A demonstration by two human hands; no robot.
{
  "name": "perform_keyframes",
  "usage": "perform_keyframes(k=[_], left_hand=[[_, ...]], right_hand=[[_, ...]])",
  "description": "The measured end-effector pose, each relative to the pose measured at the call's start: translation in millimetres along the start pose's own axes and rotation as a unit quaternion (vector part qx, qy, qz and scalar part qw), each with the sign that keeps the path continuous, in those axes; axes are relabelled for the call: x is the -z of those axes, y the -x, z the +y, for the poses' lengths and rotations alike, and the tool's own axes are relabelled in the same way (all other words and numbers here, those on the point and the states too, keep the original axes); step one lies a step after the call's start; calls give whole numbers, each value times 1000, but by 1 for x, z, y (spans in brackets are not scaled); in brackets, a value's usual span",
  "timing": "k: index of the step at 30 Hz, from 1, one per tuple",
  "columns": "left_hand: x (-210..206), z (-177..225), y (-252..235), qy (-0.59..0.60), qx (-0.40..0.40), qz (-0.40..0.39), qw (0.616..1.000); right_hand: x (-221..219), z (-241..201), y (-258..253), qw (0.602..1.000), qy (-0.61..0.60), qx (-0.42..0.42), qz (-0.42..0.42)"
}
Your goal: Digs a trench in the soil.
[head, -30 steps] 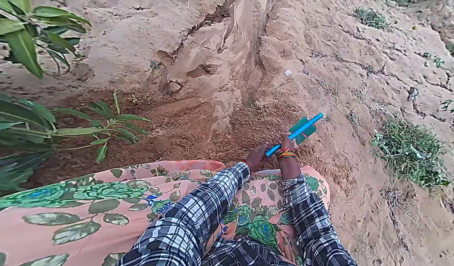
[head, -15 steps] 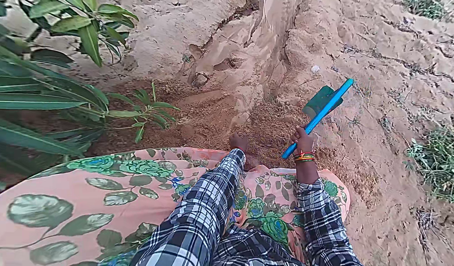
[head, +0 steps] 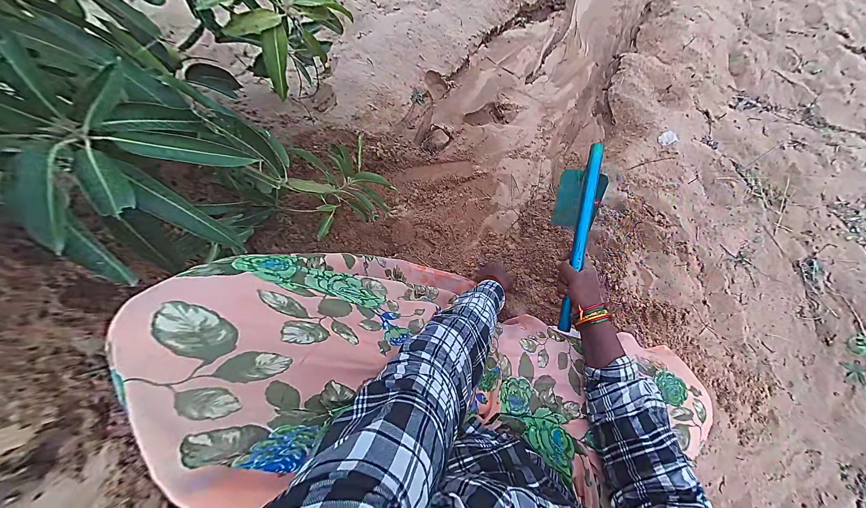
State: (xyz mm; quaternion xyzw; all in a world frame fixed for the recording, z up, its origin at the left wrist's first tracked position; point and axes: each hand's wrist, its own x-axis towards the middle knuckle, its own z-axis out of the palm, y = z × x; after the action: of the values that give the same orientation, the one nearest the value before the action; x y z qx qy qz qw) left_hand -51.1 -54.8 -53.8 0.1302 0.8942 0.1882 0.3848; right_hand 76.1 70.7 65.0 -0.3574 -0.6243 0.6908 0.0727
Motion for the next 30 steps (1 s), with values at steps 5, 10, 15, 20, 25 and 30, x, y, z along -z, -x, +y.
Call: perform_keyframes(k=[5,10,15,20,25,30], left_hand=[[4,4,-4,0,9,-9,1000],[14,4,3,186,60,23,980],[17,4,0,238,55,73,967],[19,1,-3,243,69,21,967],[22,1,5,222,91,47,970],[47,-22,7,182,158,218,946]], right_hand=[[-20,1,4,993,-51,-43,-95],[-22,10,-4,976,-36,-197,-90],[-21,9,-5,977,4,-190,-92],[-19,6,-1,978,110,-153,-91],[-20,18,0,981,140,-117,-72],[-26,34,11,970,227,-64,-62]])
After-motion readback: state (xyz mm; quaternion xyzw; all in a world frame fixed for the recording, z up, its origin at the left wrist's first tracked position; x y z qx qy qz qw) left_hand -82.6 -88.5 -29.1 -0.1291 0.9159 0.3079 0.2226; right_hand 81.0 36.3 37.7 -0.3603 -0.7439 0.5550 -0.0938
